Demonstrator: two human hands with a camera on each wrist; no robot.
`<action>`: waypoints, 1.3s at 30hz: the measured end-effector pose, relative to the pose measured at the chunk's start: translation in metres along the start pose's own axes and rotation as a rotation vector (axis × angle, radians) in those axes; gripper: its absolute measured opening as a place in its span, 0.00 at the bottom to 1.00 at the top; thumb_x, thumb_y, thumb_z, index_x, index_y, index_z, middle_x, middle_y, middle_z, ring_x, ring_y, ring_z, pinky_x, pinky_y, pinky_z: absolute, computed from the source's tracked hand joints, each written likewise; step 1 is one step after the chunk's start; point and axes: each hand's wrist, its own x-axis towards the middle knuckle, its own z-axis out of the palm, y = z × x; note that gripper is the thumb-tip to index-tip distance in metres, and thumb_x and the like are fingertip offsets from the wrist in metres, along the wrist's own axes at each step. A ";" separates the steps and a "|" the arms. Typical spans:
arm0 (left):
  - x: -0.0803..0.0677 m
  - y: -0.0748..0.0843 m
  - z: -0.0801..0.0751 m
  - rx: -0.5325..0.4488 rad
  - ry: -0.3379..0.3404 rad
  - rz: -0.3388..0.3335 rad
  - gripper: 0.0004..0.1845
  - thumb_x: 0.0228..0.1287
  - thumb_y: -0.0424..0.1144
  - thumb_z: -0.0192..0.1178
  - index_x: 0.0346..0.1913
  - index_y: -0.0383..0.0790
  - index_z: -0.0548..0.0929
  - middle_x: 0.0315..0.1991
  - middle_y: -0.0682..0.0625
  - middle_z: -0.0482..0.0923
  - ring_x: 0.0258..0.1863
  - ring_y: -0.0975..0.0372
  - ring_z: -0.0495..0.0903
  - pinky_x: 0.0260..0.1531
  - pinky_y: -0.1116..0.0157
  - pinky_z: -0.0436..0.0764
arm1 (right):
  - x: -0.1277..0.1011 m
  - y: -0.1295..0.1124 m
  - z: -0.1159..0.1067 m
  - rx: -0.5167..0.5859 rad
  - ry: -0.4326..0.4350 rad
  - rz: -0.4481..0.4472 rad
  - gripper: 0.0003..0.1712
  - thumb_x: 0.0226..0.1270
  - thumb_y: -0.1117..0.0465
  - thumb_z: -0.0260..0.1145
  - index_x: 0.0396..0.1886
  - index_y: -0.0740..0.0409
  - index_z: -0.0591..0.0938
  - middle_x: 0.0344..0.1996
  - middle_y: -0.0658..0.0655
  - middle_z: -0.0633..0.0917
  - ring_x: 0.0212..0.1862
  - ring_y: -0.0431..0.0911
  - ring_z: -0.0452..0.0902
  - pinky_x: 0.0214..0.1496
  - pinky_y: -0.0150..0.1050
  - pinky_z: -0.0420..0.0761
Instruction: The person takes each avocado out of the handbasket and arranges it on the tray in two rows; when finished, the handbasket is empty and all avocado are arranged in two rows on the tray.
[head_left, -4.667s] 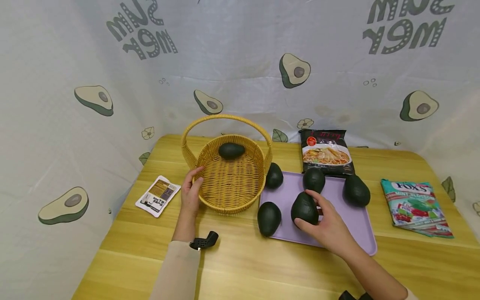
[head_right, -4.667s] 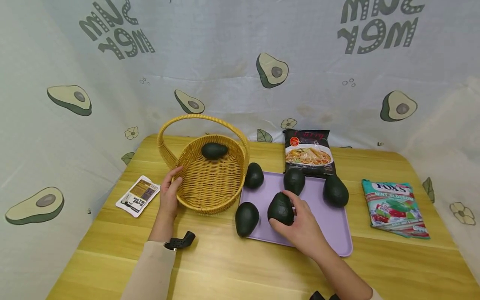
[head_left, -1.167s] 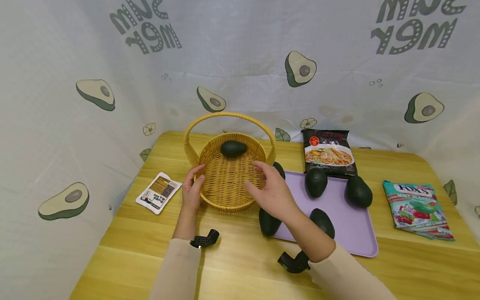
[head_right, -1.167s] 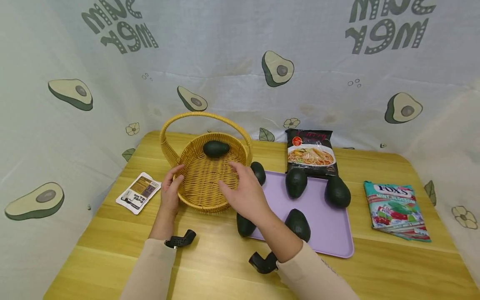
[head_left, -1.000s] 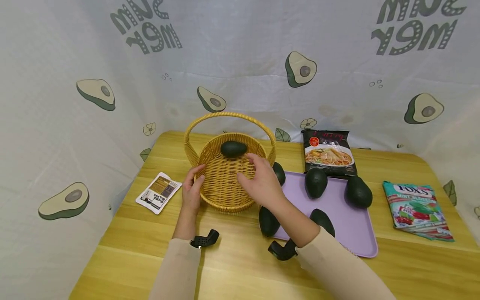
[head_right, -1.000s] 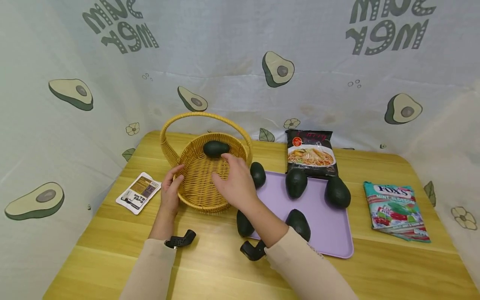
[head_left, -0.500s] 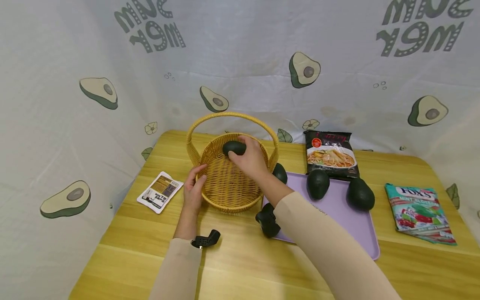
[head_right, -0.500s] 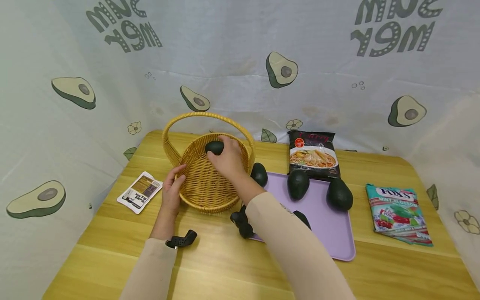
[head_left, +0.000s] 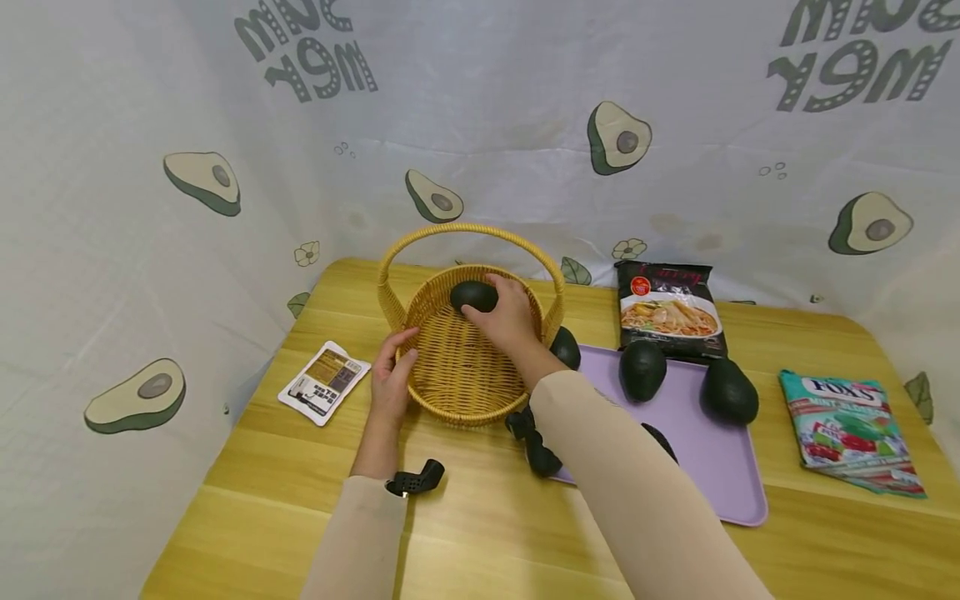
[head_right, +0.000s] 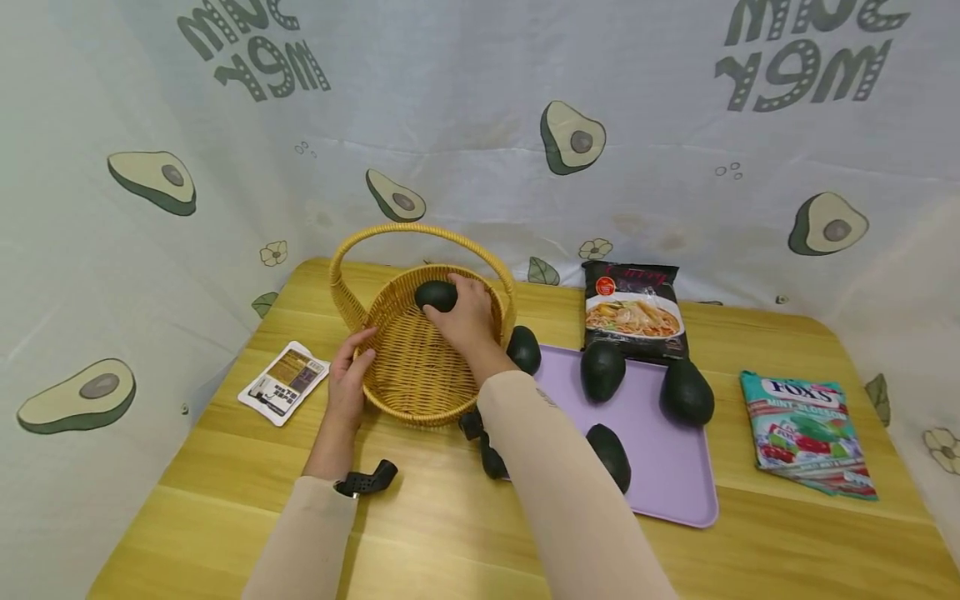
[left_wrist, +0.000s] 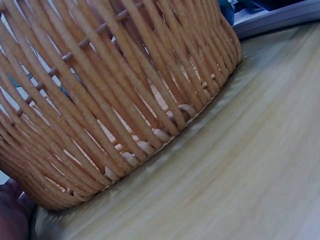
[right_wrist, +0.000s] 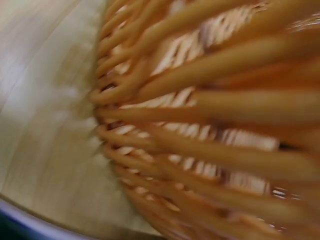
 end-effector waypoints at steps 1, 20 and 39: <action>0.000 0.000 0.000 -0.001 0.000 0.000 0.20 0.72 0.27 0.49 0.62 0.21 0.75 0.66 0.32 0.73 0.73 0.55 0.66 0.78 0.52 0.54 | 0.001 0.001 0.001 -0.012 -0.004 -0.003 0.41 0.68 0.45 0.70 0.77 0.48 0.67 0.76 0.59 0.64 0.75 0.59 0.61 0.72 0.60 0.69; 0.000 -0.001 0.000 -0.011 0.012 0.015 0.19 0.70 0.26 0.51 0.61 0.23 0.77 0.61 0.43 0.77 0.66 0.66 0.71 0.74 0.60 0.59 | 0.008 0.007 0.019 -0.073 -0.039 -0.030 0.43 0.64 0.47 0.75 0.76 0.49 0.68 0.70 0.60 0.72 0.69 0.59 0.70 0.69 0.57 0.73; 0.000 0.001 0.001 -0.012 0.002 0.025 0.20 0.70 0.23 0.48 0.62 0.19 0.75 0.63 0.29 0.72 0.64 0.67 0.72 0.73 0.60 0.60 | 0.010 0.007 0.020 -0.048 -0.087 -0.053 0.38 0.68 0.50 0.72 0.74 0.51 0.68 0.67 0.61 0.75 0.66 0.58 0.74 0.66 0.55 0.77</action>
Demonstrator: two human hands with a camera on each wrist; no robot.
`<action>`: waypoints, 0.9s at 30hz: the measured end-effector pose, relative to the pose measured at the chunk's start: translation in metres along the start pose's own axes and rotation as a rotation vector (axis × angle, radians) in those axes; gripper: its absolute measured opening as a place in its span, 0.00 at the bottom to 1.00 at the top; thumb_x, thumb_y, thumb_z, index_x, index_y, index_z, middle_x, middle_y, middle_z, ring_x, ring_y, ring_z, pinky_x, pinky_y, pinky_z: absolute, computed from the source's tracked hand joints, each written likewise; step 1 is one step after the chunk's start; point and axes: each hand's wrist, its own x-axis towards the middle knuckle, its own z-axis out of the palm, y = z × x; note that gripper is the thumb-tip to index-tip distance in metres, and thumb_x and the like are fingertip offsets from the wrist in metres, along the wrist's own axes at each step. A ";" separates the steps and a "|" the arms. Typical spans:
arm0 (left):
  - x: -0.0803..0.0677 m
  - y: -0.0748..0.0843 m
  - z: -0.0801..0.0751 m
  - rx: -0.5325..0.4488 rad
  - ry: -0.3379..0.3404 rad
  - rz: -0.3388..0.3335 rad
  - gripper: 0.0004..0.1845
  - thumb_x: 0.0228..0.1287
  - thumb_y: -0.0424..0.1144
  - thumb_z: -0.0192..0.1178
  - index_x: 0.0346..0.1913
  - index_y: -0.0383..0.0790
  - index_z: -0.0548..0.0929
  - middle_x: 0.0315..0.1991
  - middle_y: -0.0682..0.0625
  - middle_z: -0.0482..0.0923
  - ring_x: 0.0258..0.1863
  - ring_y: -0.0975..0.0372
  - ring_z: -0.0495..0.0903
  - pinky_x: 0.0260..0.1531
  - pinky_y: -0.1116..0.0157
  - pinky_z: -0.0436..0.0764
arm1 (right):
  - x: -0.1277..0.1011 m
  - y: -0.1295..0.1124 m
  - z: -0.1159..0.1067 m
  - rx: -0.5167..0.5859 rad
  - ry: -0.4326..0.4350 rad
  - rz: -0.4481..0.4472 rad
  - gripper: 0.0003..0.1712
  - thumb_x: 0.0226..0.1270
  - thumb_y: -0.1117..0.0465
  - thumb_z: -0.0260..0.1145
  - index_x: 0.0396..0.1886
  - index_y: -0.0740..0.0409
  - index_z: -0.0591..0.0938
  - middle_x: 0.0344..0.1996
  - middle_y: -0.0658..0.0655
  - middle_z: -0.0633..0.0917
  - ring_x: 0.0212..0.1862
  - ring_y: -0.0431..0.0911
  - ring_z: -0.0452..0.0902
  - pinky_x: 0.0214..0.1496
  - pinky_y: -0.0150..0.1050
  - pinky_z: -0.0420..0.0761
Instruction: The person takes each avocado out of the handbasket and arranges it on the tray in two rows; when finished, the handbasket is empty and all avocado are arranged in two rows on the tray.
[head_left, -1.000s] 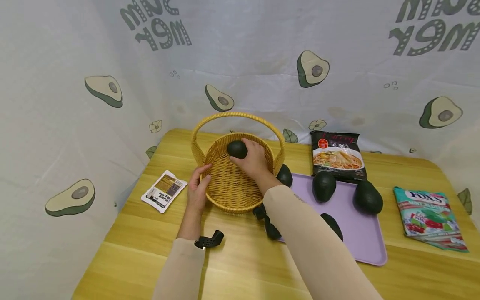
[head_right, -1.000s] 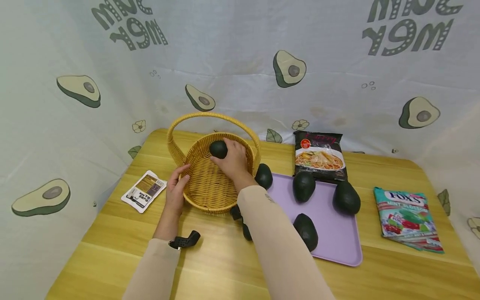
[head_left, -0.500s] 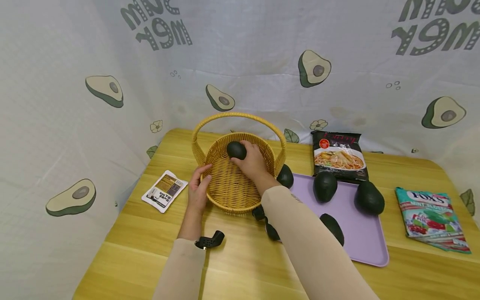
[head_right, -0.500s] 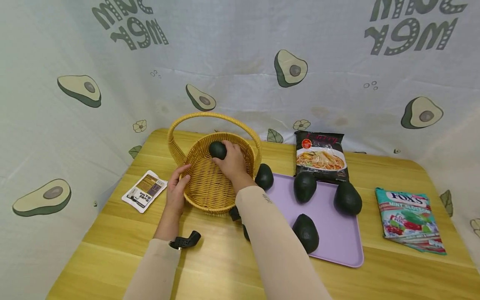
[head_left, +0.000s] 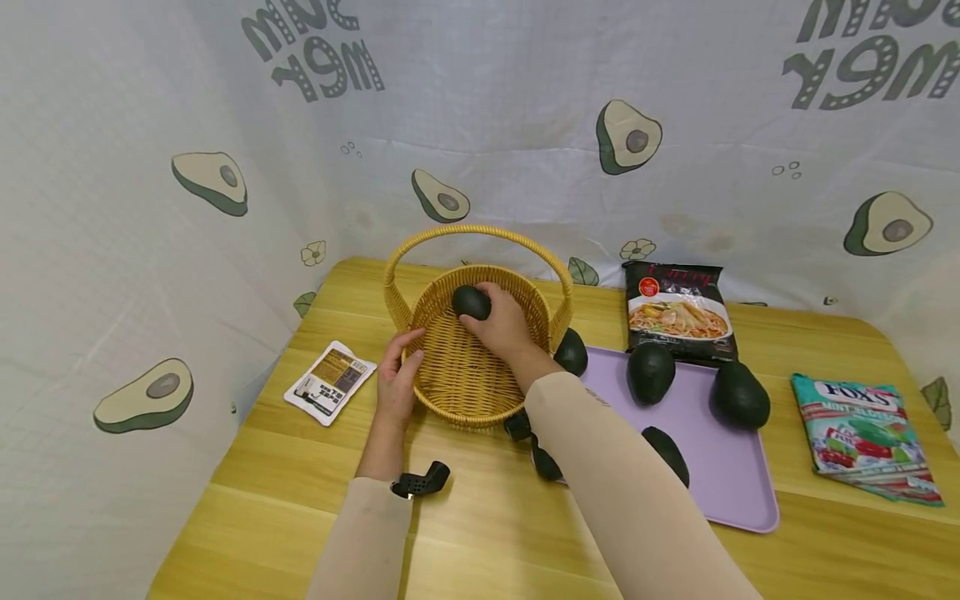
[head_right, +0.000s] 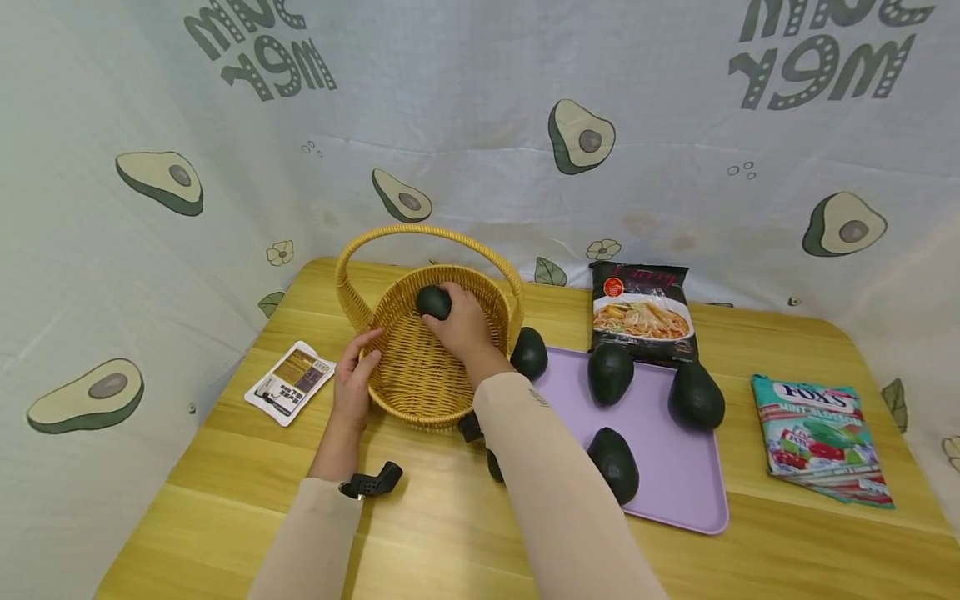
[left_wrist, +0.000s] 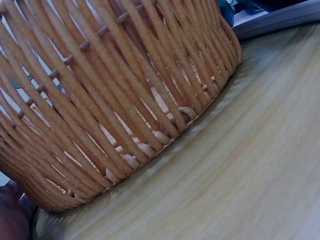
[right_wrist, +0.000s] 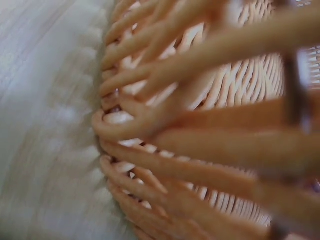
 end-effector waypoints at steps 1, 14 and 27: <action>0.000 0.000 0.000 -0.002 -0.002 0.001 0.20 0.70 0.23 0.48 0.62 0.19 0.75 0.64 0.28 0.72 0.64 0.67 0.72 0.73 0.59 0.61 | 0.000 0.000 0.000 0.002 0.002 -0.008 0.38 0.68 0.50 0.72 0.74 0.51 0.69 0.67 0.61 0.75 0.66 0.58 0.74 0.65 0.55 0.77; 0.000 0.000 0.000 0.012 -0.003 -0.017 0.20 0.71 0.26 0.48 0.63 0.21 0.75 0.66 0.31 0.72 0.68 0.64 0.69 0.76 0.55 0.57 | -0.002 -0.004 0.000 0.027 0.066 -0.049 0.38 0.68 0.47 0.70 0.74 0.53 0.70 0.63 0.62 0.75 0.60 0.57 0.76 0.62 0.54 0.79; 0.000 -0.002 -0.001 0.021 0.004 -0.020 0.21 0.71 0.29 0.50 0.62 0.20 0.74 0.65 0.37 0.75 0.75 0.50 0.64 0.79 0.51 0.52 | -0.008 -0.017 -0.008 0.134 0.161 -0.079 0.37 0.67 0.47 0.71 0.72 0.53 0.73 0.61 0.62 0.77 0.56 0.56 0.78 0.55 0.53 0.82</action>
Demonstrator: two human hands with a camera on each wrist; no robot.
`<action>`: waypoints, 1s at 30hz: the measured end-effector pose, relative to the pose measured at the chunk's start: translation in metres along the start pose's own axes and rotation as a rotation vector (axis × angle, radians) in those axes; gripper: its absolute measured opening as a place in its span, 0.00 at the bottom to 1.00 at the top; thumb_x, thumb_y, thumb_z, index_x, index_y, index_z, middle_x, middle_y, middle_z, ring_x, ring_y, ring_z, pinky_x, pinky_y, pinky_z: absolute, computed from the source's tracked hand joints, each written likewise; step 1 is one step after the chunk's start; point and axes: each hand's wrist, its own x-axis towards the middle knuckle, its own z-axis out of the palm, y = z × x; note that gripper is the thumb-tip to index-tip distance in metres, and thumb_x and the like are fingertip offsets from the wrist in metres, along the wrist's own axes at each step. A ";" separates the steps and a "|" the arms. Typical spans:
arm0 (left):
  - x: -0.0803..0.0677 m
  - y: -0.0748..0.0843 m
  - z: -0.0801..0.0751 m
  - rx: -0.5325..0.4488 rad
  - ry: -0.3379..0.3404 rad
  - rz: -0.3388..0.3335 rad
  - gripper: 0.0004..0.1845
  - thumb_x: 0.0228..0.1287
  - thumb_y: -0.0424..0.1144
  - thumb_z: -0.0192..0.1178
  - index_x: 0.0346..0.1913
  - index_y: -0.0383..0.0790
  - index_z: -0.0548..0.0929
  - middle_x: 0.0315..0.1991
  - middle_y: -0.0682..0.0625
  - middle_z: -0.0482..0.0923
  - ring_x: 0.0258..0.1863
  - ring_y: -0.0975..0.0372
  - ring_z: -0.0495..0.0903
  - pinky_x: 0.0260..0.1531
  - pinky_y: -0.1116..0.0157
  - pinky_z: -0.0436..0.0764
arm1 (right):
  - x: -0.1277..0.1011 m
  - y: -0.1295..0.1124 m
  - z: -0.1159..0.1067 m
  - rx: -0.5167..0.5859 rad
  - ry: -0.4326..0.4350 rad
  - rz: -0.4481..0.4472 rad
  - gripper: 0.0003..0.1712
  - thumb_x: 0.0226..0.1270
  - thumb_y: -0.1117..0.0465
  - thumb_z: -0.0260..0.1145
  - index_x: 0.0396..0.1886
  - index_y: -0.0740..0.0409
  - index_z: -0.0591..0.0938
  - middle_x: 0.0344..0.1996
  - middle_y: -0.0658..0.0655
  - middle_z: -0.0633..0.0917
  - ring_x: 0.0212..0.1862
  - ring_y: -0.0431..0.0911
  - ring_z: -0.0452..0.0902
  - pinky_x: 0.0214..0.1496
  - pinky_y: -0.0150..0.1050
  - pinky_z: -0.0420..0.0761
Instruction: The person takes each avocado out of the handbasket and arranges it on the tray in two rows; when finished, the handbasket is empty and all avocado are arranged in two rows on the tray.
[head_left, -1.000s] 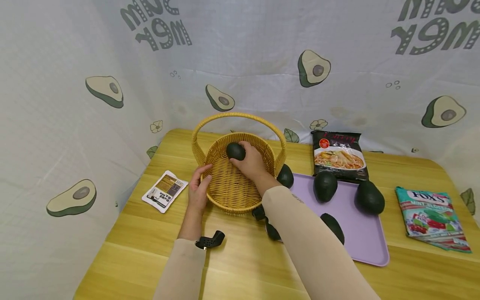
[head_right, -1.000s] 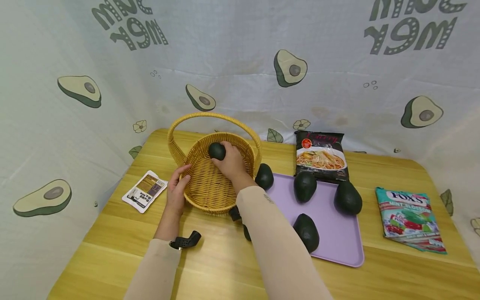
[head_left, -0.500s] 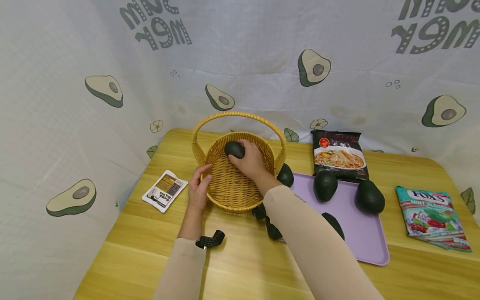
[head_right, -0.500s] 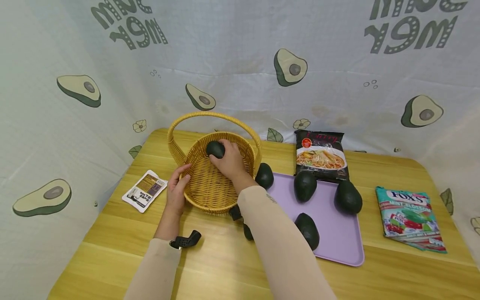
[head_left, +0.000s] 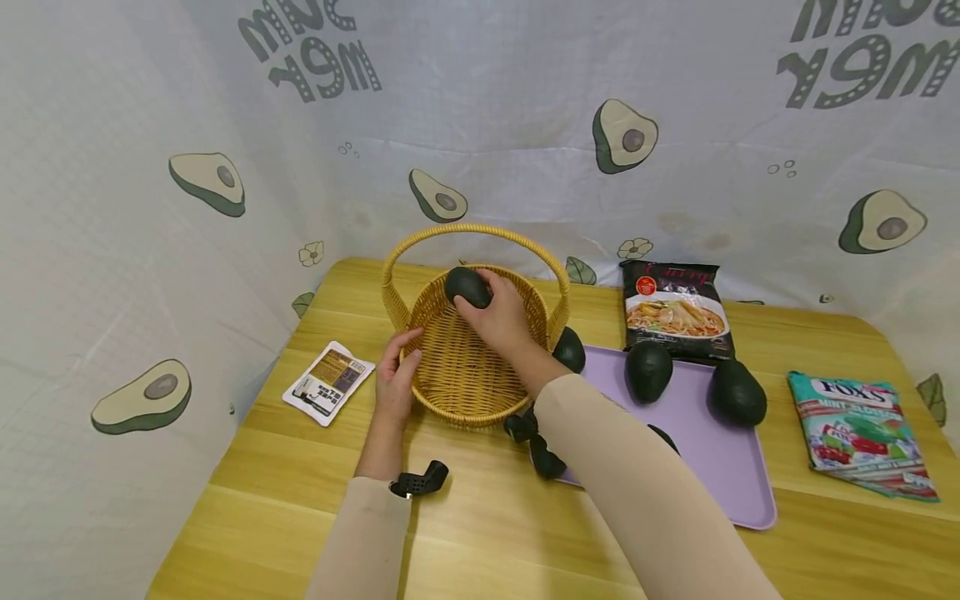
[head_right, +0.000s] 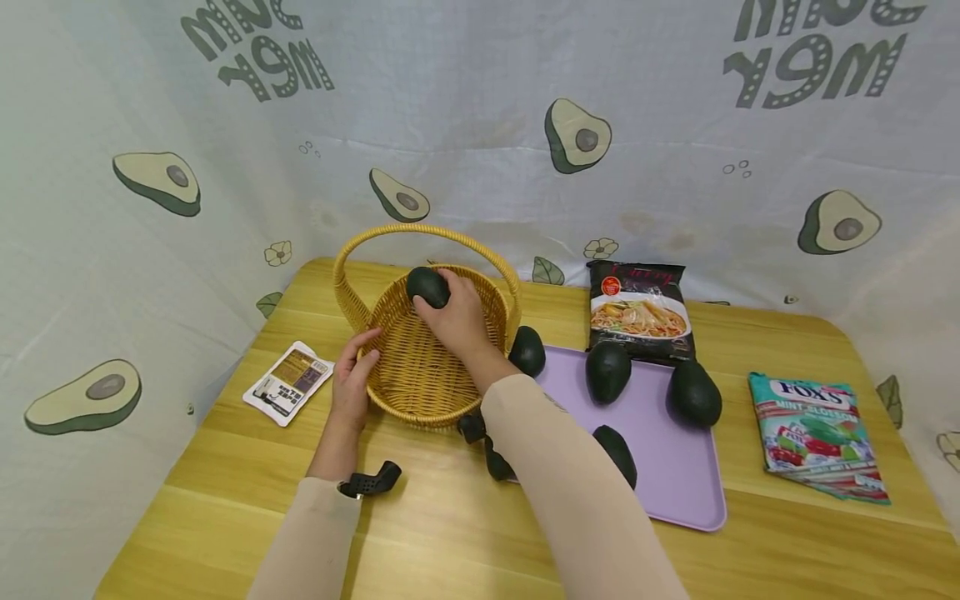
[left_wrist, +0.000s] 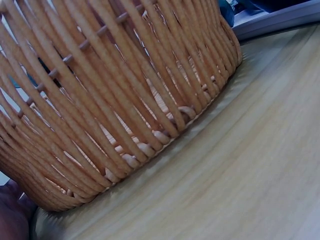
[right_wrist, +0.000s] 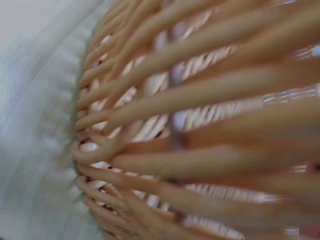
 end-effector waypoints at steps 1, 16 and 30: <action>0.000 0.000 0.000 0.003 0.001 -0.005 0.21 0.71 0.29 0.50 0.62 0.20 0.74 0.65 0.36 0.74 0.75 0.50 0.64 0.79 0.51 0.52 | 0.000 -0.002 -0.001 0.010 0.002 -0.001 0.36 0.67 0.47 0.71 0.72 0.52 0.74 0.62 0.62 0.77 0.57 0.56 0.77 0.55 0.53 0.81; -0.001 0.001 0.000 0.018 -0.001 -0.010 0.20 0.72 0.29 0.50 0.62 0.22 0.75 0.65 0.39 0.75 0.74 0.52 0.64 0.79 0.51 0.53 | -0.020 -0.045 -0.022 0.081 -0.014 0.002 0.38 0.67 0.45 0.72 0.72 0.53 0.71 0.64 0.61 0.75 0.61 0.55 0.76 0.57 0.52 0.82; -0.001 0.003 -0.001 0.016 0.001 -0.024 0.20 0.73 0.27 0.49 0.63 0.23 0.75 0.66 0.35 0.73 0.70 0.62 0.67 0.76 0.54 0.57 | -0.057 -0.074 -0.045 0.096 0.009 -0.032 0.36 0.62 0.47 0.75 0.64 0.54 0.71 0.59 0.57 0.78 0.61 0.51 0.77 0.57 0.49 0.82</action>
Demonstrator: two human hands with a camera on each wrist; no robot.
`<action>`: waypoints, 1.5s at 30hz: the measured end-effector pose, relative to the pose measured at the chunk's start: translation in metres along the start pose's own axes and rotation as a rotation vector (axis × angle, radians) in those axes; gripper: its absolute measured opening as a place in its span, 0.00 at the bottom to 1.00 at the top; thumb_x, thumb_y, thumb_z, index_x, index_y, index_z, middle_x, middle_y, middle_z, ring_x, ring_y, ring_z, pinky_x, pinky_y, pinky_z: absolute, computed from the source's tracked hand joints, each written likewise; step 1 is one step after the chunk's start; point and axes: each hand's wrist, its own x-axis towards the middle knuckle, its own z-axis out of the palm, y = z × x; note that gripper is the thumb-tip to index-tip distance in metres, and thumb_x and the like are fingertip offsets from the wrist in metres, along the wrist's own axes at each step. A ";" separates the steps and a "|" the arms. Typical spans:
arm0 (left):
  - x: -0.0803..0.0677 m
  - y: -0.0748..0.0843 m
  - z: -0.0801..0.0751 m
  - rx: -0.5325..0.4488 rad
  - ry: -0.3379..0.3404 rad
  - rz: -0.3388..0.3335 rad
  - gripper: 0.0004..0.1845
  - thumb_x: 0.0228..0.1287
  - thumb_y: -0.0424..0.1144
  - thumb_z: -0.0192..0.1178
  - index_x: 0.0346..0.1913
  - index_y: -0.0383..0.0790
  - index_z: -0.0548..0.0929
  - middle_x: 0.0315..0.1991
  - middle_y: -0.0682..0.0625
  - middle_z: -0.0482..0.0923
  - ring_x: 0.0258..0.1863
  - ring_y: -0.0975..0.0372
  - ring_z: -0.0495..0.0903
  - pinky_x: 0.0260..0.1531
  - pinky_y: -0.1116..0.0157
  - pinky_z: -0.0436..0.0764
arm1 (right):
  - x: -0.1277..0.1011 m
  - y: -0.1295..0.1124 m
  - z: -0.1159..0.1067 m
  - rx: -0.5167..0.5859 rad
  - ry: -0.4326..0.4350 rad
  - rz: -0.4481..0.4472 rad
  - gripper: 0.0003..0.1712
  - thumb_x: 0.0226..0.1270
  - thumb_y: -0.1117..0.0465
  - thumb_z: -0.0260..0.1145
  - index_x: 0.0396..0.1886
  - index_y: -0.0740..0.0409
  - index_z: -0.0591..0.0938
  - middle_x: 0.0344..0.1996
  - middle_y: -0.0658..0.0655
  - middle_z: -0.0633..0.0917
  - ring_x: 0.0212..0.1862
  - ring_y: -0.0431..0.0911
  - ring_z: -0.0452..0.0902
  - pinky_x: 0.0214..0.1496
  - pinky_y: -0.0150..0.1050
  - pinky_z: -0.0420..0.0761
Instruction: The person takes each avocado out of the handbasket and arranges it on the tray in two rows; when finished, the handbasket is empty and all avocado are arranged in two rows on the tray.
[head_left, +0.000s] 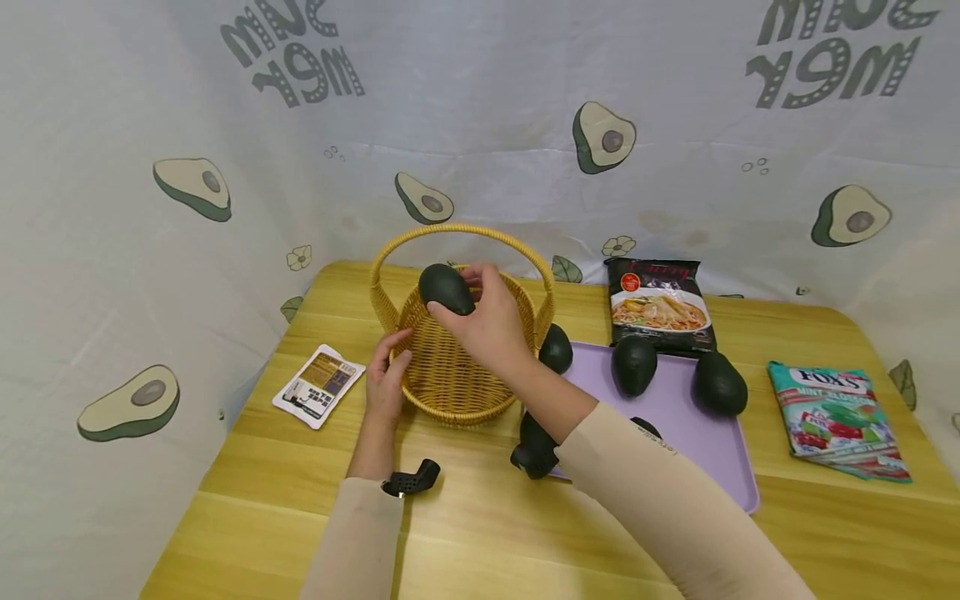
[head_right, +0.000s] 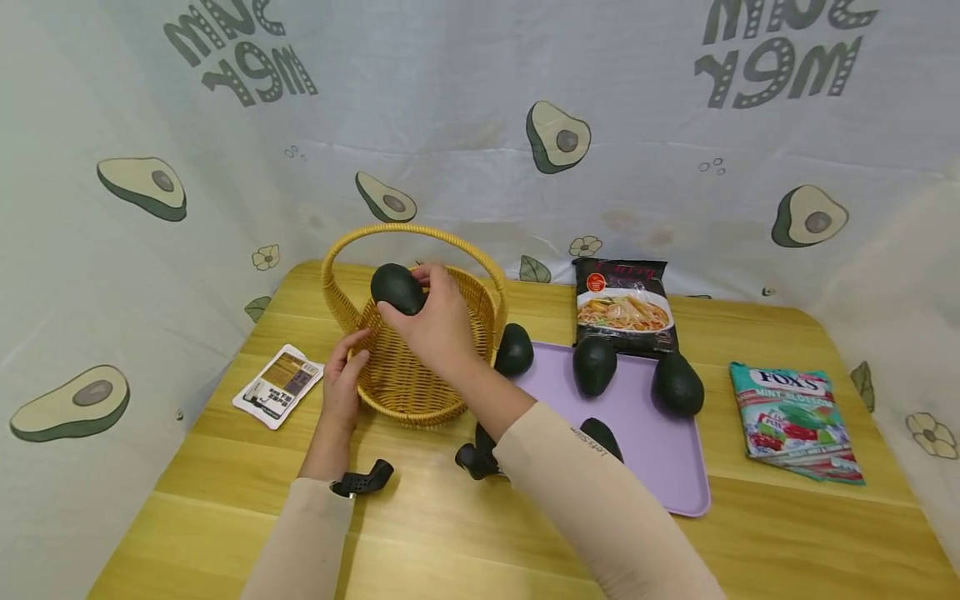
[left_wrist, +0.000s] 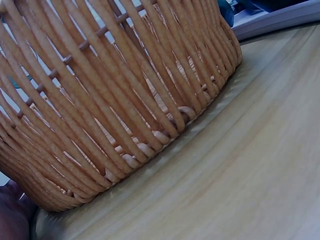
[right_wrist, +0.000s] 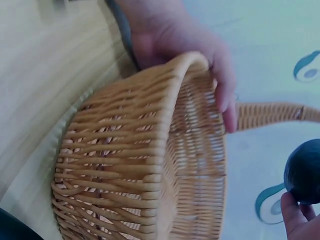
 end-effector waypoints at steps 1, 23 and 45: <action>0.000 0.000 0.000 0.000 -0.001 -0.001 0.20 0.73 0.27 0.49 0.63 0.23 0.75 0.66 0.35 0.73 0.70 0.61 0.67 0.76 0.54 0.57 | -0.003 -0.001 -0.001 -0.002 0.000 -0.005 0.36 0.62 0.47 0.75 0.63 0.54 0.71 0.59 0.57 0.78 0.61 0.51 0.76 0.57 0.49 0.82; -0.003 0.003 0.001 -0.012 -0.014 -0.026 0.20 0.73 0.30 0.49 0.64 0.26 0.75 0.68 0.36 0.71 0.77 0.51 0.60 0.79 0.48 0.50 | -0.066 0.002 -0.068 0.041 -0.037 0.083 0.34 0.60 0.50 0.78 0.60 0.53 0.71 0.58 0.56 0.79 0.60 0.52 0.77 0.58 0.52 0.79; -0.005 0.003 0.002 -0.048 -0.007 -0.020 0.20 0.73 0.29 0.50 0.64 0.23 0.74 0.64 0.46 0.76 0.77 0.50 0.59 0.80 0.46 0.47 | -0.116 0.067 -0.166 -0.160 0.154 0.261 0.36 0.61 0.45 0.76 0.55 0.59 0.68 0.62 0.62 0.77 0.61 0.58 0.75 0.49 0.38 0.76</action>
